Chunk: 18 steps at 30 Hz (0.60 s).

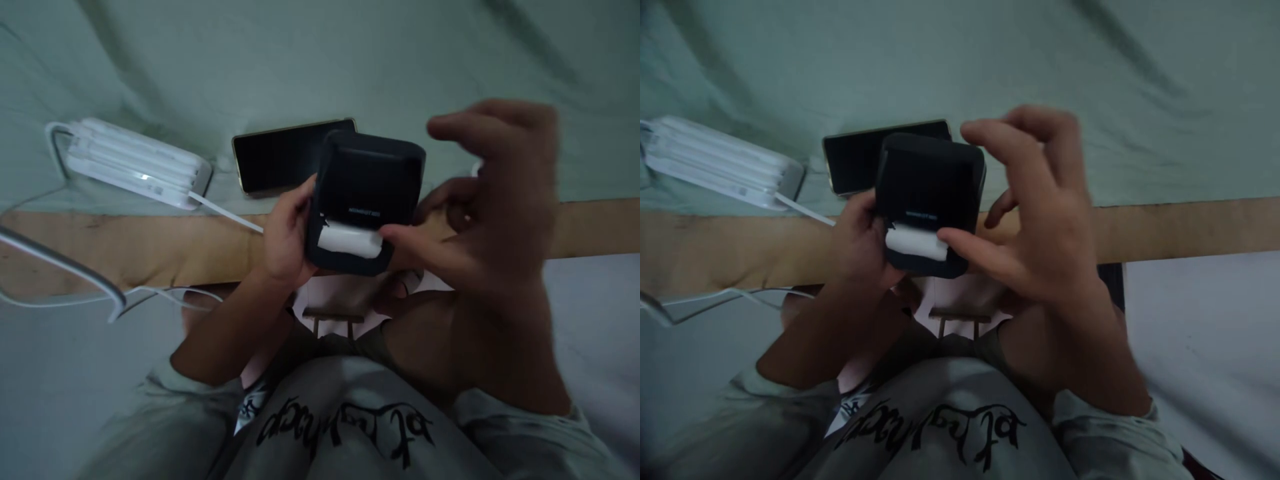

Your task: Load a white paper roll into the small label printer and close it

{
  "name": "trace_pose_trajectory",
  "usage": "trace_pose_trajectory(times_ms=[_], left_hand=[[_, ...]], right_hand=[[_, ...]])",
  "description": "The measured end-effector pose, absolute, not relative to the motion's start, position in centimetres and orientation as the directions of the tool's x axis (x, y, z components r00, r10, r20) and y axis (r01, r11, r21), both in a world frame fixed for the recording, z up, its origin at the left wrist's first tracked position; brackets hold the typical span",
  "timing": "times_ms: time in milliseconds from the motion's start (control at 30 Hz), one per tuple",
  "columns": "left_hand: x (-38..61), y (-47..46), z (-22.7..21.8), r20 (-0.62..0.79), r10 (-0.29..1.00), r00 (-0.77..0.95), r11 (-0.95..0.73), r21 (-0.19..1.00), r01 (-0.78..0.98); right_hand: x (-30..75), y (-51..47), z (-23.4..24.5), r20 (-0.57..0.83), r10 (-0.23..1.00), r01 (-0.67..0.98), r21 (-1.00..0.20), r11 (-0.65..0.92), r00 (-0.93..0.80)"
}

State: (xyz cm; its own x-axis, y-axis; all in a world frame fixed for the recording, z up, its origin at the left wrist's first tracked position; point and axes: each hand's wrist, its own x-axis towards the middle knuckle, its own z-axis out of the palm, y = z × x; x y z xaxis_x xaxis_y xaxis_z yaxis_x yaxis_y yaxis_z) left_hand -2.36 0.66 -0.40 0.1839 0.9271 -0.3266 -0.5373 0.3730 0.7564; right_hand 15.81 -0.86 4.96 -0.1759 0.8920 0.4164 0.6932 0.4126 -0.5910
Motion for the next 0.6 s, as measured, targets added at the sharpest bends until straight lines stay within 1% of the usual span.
trace_pose_trajectory(times_ms=[67, 100, 167, 200, 267, 300, 333, 367, 433, 467, 500, 600], left_hand=[[-2.3, 0.6, -0.5, -0.285, 0.928, 0.238, 0.371, 0.742, -0.558], [-2.3, 0.6, -0.6, -0.267, 0.927, 0.263, 0.373, 0.736, -0.566], [-2.4, 0.5, -1.0, -0.234, 0.926, 0.295, 0.364, 0.759, -0.540], [-2.5, 0.5, -1.2, -0.209, 0.927, 0.312, 0.351, 0.776, -0.523], [-2.7, 0.5, -1.8, -0.150, 0.928, 0.340, 0.311, 0.813, -0.492], [-2.9, 0.5, -2.1, -0.132, 0.925, 0.356, 0.301, 0.828, -0.474], [-3.0, 0.4, -2.3, -0.126, 0.923, 0.365, 0.295, 0.839, -0.457], [-3.0, 0.4, -2.4, -0.123, 0.923, 0.365, 0.289, 0.848, -0.444], [-3.1, 0.3, -2.4, -0.116, 0.924, 0.364, 0.275, 0.862, -0.425], [-3.2, 0.3, -2.4, -0.109, 0.924, 0.365, 0.268, 0.868, -0.418], [-3.2, 0.3, -2.3, -0.105, 0.927, 0.360, 0.258, 0.875, -0.410], [-3.2, 0.4, -2.3, -0.107, 0.927, 0.361, 0.248, 0.895, -0.371]], right_hand=[[15.7, -1.0, 5.6, 0.538, 0.842, 0.738, -0.557, 0.382, -0.030], [15.5, -1.0, 5.8, 0.576, 0.817, 0.782, -0.514, 0.353, 0.009], [15.1, -0.9, 6.1, 0.613, 0.790, 0.863, -0.414, 0.288, 0.030], [14.9, -0.7, 6.0, 0.604, 0.796, 0.874, -0.410, 0.261, 0.045], [14.5, -0.5, 5.5, 0.596, 0.795, 0.832, -0.495, 0.250, 0.115], [14.3, -0.4, 5.1, 0.595, 0.795, 0.807, -0.526, 0.270, 0.122], [14.2, -0.3, 4.7, 0.585, 0.805, 0.806, -0.521, 0.282, 0.097], [14.1, -0.3, 4.3, 0.566, 0.823, 0.832, -0.477, 0.283, 0.045], [13.9, -0.5, 3.9, 0.497, 0.864, 0.902, -0.335, 0.273, -0.078], [13.8, -0.6, 3.8, 0.448, 0.887, 0.920, -0.289, 0.264, -0.114], [13.8, -0.8, 3.9, 0.411, 0.903, 0.928, -0.271, 0.254, -0.127], [13.6, -1.2, 4.5, 0.285, 0.948, 0.935, -0.274, 0.225, -0.145]])
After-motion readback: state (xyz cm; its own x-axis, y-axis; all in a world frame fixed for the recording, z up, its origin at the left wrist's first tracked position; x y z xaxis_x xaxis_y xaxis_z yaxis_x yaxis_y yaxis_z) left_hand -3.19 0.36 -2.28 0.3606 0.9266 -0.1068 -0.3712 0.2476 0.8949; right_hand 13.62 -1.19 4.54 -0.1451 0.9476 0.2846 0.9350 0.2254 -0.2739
